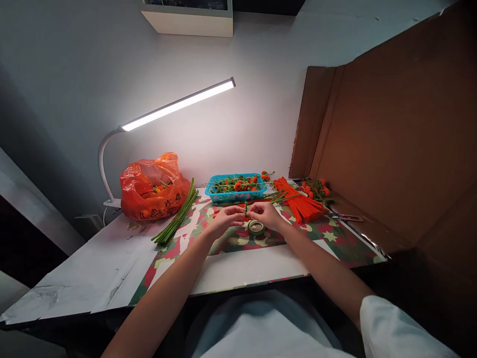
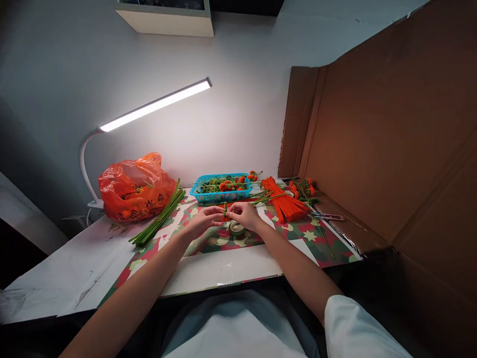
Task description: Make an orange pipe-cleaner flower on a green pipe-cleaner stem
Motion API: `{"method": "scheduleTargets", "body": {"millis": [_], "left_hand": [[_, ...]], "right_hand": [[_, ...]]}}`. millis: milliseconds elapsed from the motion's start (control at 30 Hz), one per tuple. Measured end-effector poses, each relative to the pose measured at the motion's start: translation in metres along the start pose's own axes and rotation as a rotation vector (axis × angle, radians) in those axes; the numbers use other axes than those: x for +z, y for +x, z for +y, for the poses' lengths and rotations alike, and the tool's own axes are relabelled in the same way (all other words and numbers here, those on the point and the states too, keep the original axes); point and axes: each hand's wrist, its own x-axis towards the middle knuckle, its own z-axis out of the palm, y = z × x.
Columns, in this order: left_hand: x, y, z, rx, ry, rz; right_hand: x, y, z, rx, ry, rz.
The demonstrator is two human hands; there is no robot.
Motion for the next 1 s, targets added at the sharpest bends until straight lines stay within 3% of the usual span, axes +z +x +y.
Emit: {"method": "scheduleTargets", "body": {"millis": [300,633,800,1000], "left_hand": [[0.008,-0.006,0.006,0.064,0.097,0.069],[0.009,-0.002,0.002,0.147,0.211,0.040],[0.005,-0.003,0.003,0.088,0.182,-0.048],[0.001,-0.003,0.001,-0.075,0.059,-0.142]], "right_hand": [[0.004,0.000,0.001,0.007,0.036,-0.005],[0.003,-0.001,-0.003,-0.071,-0.131,0.066],[0.003,-0.003,0.000,-0.166,-0.170,0.021],[0.005,-0.002,0.008,-0.198,-0.035,-0.065]]}}
